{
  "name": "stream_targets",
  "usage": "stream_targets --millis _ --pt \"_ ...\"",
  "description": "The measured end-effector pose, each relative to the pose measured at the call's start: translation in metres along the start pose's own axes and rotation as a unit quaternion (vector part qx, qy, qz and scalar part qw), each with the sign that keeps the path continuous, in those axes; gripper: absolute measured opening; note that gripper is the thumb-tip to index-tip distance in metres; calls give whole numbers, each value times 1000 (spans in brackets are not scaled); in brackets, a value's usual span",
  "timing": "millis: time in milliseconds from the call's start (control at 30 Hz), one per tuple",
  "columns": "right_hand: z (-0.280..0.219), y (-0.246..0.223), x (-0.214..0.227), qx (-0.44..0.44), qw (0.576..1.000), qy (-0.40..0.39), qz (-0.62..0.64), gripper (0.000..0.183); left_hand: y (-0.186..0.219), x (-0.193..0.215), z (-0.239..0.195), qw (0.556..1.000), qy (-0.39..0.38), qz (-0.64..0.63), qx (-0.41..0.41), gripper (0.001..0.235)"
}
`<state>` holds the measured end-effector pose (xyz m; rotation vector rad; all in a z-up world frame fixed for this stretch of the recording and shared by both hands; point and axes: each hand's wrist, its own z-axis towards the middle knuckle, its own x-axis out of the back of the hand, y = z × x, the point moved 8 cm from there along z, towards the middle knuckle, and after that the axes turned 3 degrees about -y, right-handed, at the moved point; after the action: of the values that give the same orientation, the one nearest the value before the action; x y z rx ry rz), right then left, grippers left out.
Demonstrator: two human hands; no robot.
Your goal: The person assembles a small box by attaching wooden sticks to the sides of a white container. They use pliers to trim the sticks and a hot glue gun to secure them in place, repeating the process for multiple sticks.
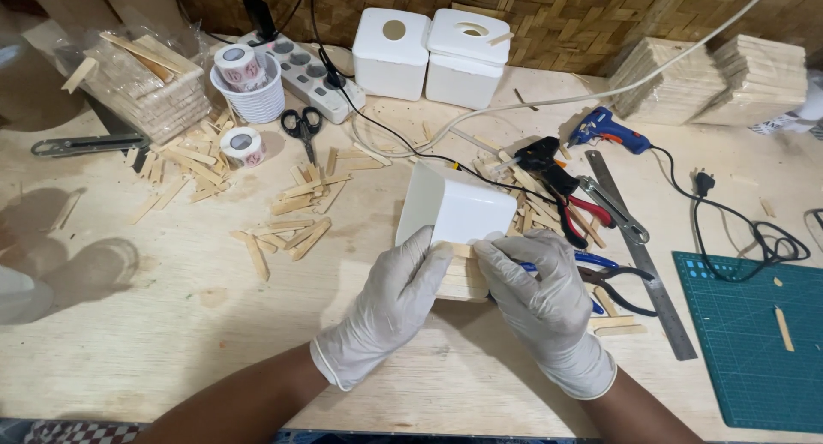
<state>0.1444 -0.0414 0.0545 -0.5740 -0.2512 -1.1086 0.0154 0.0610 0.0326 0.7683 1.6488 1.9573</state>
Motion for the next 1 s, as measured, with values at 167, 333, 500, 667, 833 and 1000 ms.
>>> stream_targets --millis 167,333,500,667,833,1000 --pt "5 -6 4 4 1000 -5 8 25 -3 1 0 1000 26 2 -7 34" --pt "6 -2 11 -15 1000 18 -19 27 -32 4 3 998 48 -13 -25 34" --pt "-2 25 -2 -223 965 -13 135 24 -10 6 0 998 49 -22 -37 35" --pt "-28 51 -32 -431 824 -16 366 24 -1 4 -5 998 44 -14 -44 41" --pt "-28 51 -31 -455 801 -13 388 26 -7 1 -2 998 16 -29 -48 43" --pt "-31 51 -35 -453 797 -13 399 29 -16 -3 -3 998 10 -36 -57 44"
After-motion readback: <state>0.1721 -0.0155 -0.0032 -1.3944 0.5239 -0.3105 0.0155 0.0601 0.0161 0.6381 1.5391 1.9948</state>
